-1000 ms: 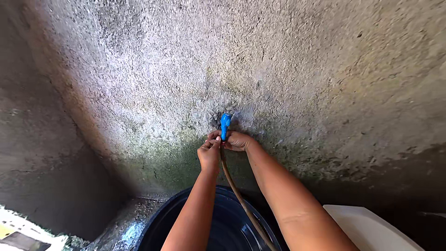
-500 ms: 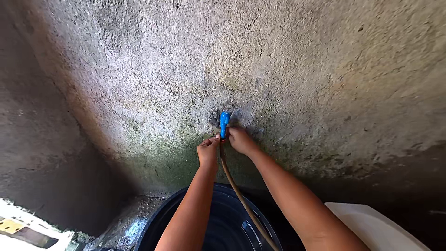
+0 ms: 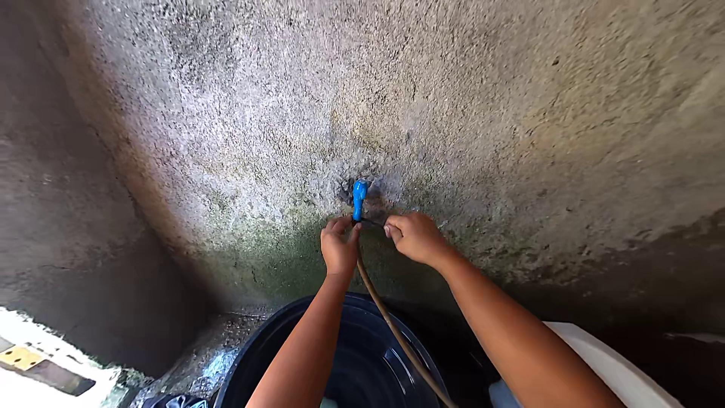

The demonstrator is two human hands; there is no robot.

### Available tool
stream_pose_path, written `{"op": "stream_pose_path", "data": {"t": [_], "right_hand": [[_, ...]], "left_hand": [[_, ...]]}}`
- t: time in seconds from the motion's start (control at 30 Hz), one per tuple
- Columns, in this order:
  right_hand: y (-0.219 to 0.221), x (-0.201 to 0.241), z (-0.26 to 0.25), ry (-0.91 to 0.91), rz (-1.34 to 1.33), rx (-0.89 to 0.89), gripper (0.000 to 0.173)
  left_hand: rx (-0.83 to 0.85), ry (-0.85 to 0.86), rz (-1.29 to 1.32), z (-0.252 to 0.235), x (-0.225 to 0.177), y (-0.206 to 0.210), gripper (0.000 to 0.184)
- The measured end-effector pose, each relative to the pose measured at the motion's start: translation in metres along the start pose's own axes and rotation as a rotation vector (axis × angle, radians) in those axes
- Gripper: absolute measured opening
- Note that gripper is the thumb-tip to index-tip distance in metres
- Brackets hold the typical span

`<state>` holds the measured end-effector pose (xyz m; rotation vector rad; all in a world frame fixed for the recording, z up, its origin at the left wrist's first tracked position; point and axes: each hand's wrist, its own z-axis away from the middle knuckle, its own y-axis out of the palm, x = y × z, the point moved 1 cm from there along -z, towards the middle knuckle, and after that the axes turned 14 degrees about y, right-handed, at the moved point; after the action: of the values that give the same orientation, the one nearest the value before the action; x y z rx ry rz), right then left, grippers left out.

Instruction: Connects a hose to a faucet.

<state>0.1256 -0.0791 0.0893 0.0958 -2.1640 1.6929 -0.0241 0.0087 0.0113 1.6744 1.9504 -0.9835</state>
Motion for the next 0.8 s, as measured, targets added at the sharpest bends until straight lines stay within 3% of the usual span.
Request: {"op": "stream_pose_path", "data": {"t": [0.1, 0.27, 0.47, 0.57, 0.7, 0.8], "right_hand": [[-0.010, 0.030, 0.016, -0.025, 0.016, 0.014, 0.028], [-0.006, 0.091, 0.016, 0.057, 0.091, 0.117, 0.028], [0.021, 0.130, 0.019, 0.158, 0.237, 0.168, 0.038], [0.019, 0.109, 0.031, 0.096, -0.015, 0.177, 0.043], [0.023, 0.039, -0.005, 0.332, -0.298, 0.093, 0.038], [0.043, 0.006, -0.044, 0.308, -0.488, 0.163, 0.032]], "left_hand": [[0.010, 0.023, -0.069, 0.000, -0.007, 0.001, 0.040], [-0.059, 0.079, -0.097, 0.000, -0.009, 0.005, 0.019], [-0.334, 0.111, 0.242, -0.002, 0.032, 0.029, 0.014], [-0.344, 0.092, 0.342, -0.003, 0.050, 0.039, 0.016], [-0.042, -0.258, 0.316, -0.010, 0.009, 0.005, 0.029], [-0.068, -0.247, 0.342, -0.016, 0.014, 0.005, 0.030]]}}
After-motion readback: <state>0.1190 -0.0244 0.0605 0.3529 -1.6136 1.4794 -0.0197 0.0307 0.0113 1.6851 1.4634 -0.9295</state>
